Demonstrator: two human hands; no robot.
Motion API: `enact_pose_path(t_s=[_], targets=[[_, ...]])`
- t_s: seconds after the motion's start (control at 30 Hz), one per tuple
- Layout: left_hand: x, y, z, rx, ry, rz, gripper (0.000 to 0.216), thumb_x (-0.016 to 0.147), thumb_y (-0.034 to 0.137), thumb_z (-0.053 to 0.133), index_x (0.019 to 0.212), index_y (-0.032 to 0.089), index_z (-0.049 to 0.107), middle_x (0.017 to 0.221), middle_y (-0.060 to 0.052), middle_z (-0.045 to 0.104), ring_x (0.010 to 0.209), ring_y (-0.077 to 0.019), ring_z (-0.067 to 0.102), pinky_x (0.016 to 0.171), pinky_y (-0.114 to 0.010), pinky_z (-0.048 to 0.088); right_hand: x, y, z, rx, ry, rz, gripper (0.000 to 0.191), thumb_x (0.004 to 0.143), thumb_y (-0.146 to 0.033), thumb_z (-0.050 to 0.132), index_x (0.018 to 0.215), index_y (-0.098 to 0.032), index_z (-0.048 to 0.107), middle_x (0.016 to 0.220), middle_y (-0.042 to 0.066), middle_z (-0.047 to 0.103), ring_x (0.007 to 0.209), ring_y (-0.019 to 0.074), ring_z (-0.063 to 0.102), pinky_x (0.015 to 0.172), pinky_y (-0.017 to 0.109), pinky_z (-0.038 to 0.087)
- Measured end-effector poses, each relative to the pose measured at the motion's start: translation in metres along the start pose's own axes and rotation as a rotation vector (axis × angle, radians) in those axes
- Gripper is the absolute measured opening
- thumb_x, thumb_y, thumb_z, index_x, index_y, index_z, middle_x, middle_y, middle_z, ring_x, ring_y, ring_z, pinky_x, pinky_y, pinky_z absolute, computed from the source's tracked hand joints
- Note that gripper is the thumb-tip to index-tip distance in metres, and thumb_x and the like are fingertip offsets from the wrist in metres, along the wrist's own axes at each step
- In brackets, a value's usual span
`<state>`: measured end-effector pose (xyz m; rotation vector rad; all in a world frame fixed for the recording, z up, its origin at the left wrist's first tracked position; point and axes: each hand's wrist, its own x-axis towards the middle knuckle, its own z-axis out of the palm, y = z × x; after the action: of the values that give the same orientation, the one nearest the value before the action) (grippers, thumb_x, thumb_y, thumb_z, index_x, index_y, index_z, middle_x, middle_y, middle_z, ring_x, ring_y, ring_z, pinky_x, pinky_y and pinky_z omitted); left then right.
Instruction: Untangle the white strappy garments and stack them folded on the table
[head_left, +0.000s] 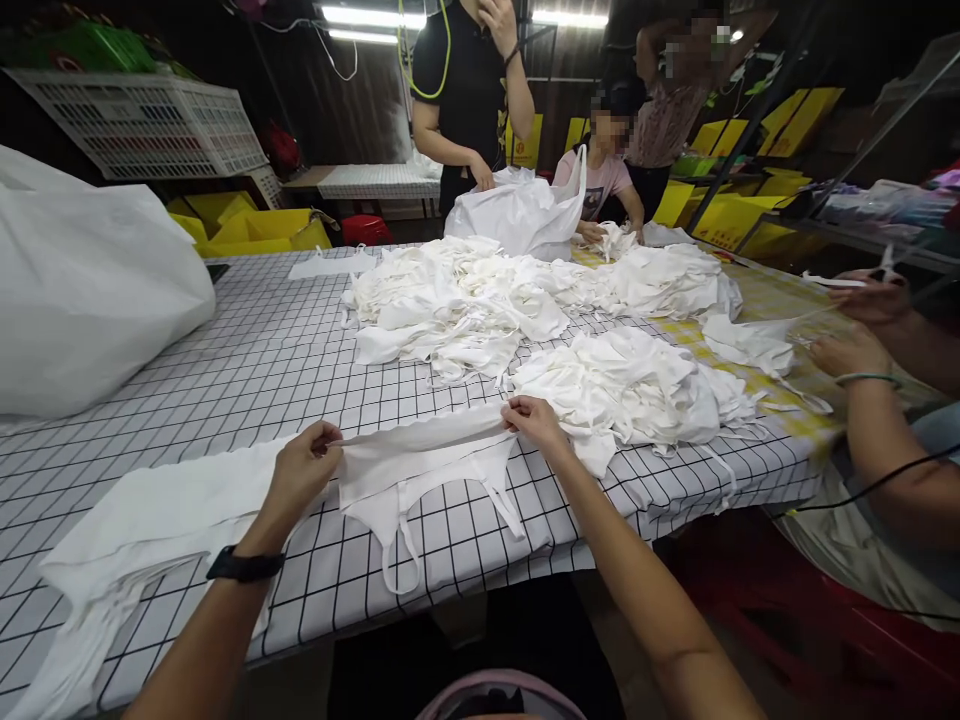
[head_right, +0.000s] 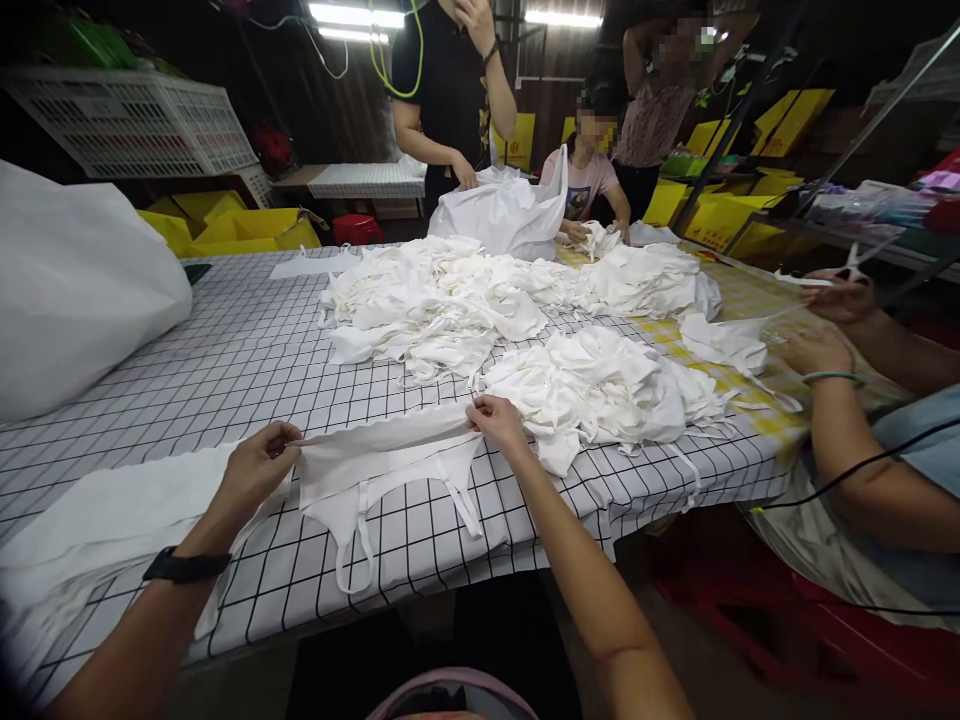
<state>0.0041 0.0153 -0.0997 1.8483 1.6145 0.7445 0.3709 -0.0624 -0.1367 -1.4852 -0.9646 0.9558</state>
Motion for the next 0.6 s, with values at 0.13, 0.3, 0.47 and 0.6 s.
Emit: enact_pose_path(t_s=[0.13,0.3,0.47,0.6], targets=[[-0.004,0.002,0.001,-0.046,0.039,-0.005,0.018,0.070,0.031,0.057,0.085,0.023,0.051,0.069,0.003,0.064,0.060,-0.0140,0.049,0.059,-0.024,0.036,-0.003,-0.001,-0.004,0.011,0.021,0.002,0.025,0.070,-0.041,0.078,0.074,-0.018,0.069,0.062,0.001,0.069,0.061,0.0157,0.068,0.057,0.023,0.052],[-0.007,0.002,0.001,-0.300,0.004,0.033,0.018,0.068,0.025,0.059,0.083,0.022,0.050,0.064,0.005,0.058,0.057,-0.0109,0.045,0.057,-0.023,0.033,-0.003,-0.004,-0.011,0.042,0.030,0.007,0.027,0.066,-0.041,0.080,0.074,-0.017,0.071,0.060,0.001,0.066,0.059,0.0133,0.064,0.054,0.021,0.048],[-0.010,0.004,-0.002,-0.437,-0.037,0.002,0.010,0.067,0.024,0.060,0.071,0.016,0.064,0.068,0.000,0.059,0.065,-0.0125,0.051,0.063,-0.026,0.037,-0.001,-0.007,-0.010,0.070,0.038,0.015,0.026,0.064,-0.039,0.081,0.075,-0.018,0.070,0.064,0.001,0.066,0.059,0.0132,0.065,0.053,0.021,0.050],[-0.013,0.008,-0.004,-0.476,-0.051,-0.036,0.018,0.066,0.024,0.065,0.079,0.015,0.073,0.076,-0.003,0.066,0.072,-0.0148,0.057,0.067,-0.027,0.042,0.001,-0.011,-0.009,0.075,0.041,0.012,0.029,0.060,-0.038,0.086,0.074,-0.018,0.071,0.066,0.002,0.069,0.062,0.0153,0.067,0.055,0.023,0.055]])
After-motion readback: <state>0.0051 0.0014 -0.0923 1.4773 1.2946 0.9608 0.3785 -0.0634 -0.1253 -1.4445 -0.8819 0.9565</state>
